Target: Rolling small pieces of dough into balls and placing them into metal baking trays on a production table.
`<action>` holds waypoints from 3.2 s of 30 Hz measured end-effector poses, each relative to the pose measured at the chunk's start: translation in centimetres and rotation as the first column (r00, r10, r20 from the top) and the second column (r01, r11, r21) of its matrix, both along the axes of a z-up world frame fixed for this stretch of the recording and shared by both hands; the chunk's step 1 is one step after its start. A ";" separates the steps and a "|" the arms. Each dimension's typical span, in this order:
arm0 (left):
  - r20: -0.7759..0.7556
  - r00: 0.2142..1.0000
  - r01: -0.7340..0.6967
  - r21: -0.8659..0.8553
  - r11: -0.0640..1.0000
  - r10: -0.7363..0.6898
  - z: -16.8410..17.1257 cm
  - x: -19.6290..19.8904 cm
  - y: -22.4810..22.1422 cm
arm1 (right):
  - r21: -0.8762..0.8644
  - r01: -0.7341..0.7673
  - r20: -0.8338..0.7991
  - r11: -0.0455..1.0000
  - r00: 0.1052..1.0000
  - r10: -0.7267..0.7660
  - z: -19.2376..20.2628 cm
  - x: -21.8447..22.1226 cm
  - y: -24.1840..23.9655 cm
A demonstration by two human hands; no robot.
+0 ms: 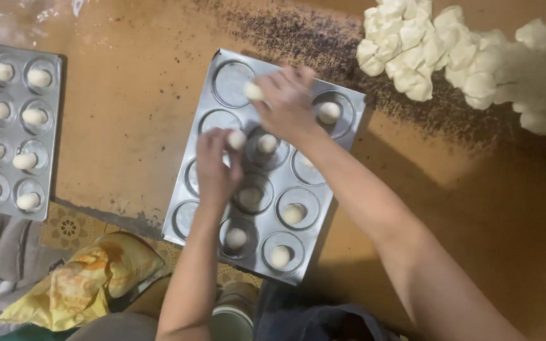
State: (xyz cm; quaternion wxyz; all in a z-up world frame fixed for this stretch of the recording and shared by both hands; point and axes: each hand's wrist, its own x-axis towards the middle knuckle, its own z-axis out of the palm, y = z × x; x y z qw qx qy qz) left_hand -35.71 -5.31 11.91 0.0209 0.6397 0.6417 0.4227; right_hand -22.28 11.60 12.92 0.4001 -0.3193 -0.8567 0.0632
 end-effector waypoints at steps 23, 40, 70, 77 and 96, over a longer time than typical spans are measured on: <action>0.186 0.951 -0.141 -0.448 0.883 0.247 -12.7 33.9 25.1 | -0.393 0.152 0.286 0.907 0.958 -0.036 -10.4 42.4 -7.2; 0.317 0.946 0.174 -0.320 0.932 -0.067 -6.0 36.1 1.8 | -0.135 0.862 0.364 0.488 0.502 -0.785 -16.5 63.7 -32.7; 0.450 0.758 0.652 -0.485 0.583 -0.473 -5.3 43.2 -10.2 | -0.408 0.545 -0.129 0.732 0.760 -0.637 -4.0 58.5 -17.1; 0.633 0.701 0.692 -0.491 0.529 -0.330 -12.3 33.6 0.2 | -0.437 0.350 0.371 0.829 0.909 -0.188 -2.7 49.3 -15.9; 0.608 0.682 0.698 -0.374 0.611 -0.407 -10.6 36.6 -0.7 | -0.395 0.336 0.446 0.855 0.884 -0.142 -8.8 54.3 -18.3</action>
